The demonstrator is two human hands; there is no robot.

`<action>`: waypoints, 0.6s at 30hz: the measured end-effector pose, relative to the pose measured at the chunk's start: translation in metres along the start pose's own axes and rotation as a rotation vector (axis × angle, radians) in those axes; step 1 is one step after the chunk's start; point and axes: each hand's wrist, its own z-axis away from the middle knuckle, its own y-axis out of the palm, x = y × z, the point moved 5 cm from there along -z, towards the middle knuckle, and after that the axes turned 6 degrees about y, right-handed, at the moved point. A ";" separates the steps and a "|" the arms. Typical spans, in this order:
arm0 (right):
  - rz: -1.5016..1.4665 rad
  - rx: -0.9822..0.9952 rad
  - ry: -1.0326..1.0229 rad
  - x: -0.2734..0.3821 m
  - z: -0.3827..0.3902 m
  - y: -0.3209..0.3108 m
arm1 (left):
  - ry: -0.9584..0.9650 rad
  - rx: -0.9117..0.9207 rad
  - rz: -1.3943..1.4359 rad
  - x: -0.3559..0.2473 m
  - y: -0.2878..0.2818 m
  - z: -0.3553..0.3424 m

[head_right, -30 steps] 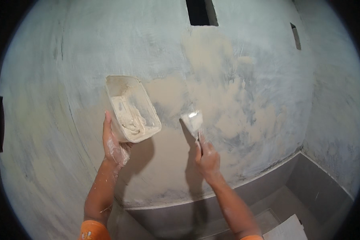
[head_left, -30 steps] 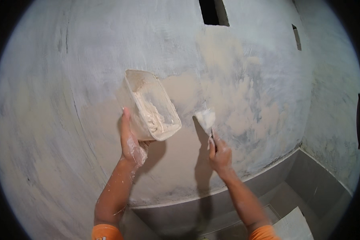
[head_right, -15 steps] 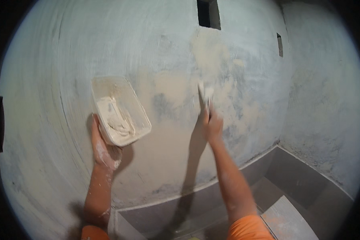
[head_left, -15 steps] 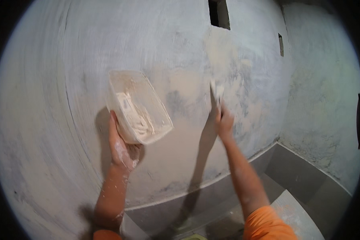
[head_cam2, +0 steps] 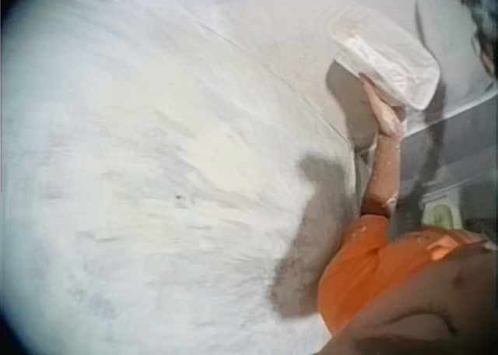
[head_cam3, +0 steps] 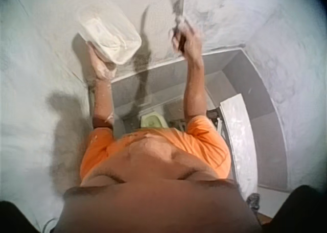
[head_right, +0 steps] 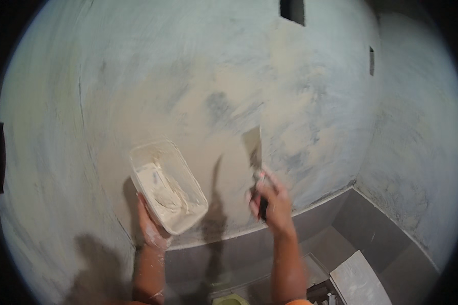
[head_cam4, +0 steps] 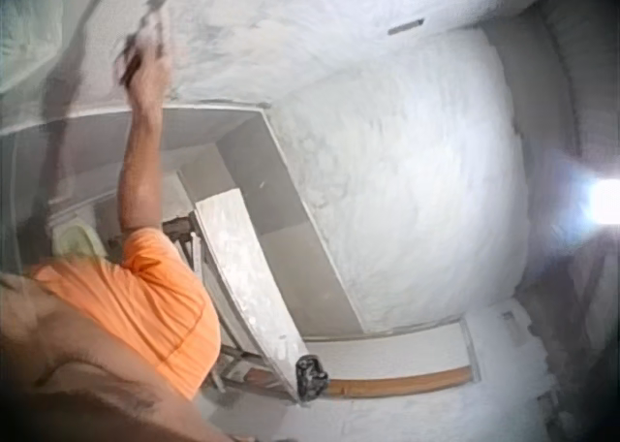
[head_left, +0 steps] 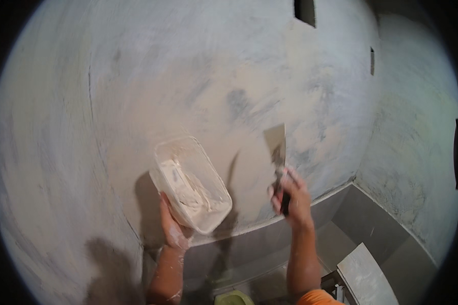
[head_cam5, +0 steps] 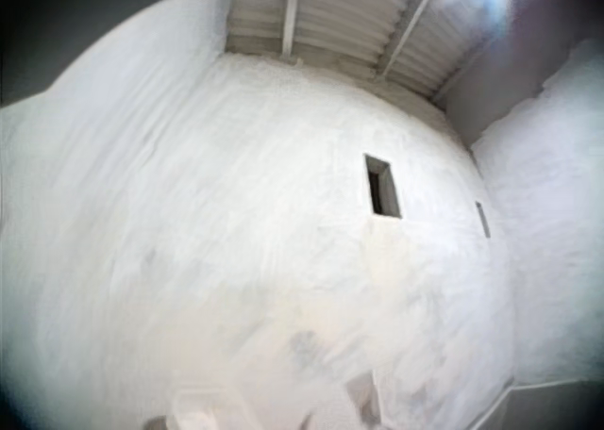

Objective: The person applies plaster to a wall using a putty knife and a plastic container.

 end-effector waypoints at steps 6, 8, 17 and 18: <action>-0.186 0.222 0.332 -0.119 0.098 0.043 | 0.036 -0.080 -0.126 0.038 -0.083 0.044; -0.200 0.232 0.374 -0.132 0.103 0.039 | 0.036 -0.100 -0.225 0.040 -0.091 0.047; -0.233 0.169 0.410 -0.131 0.100 0.041 | -0.122 -0.166 -0.196 0.043 -0.100 0.044; -0.206 0.188 0.407 -0.128 0.100 0.045 | -0.132 -0.173 -0.202 0.042 -0.098 0.044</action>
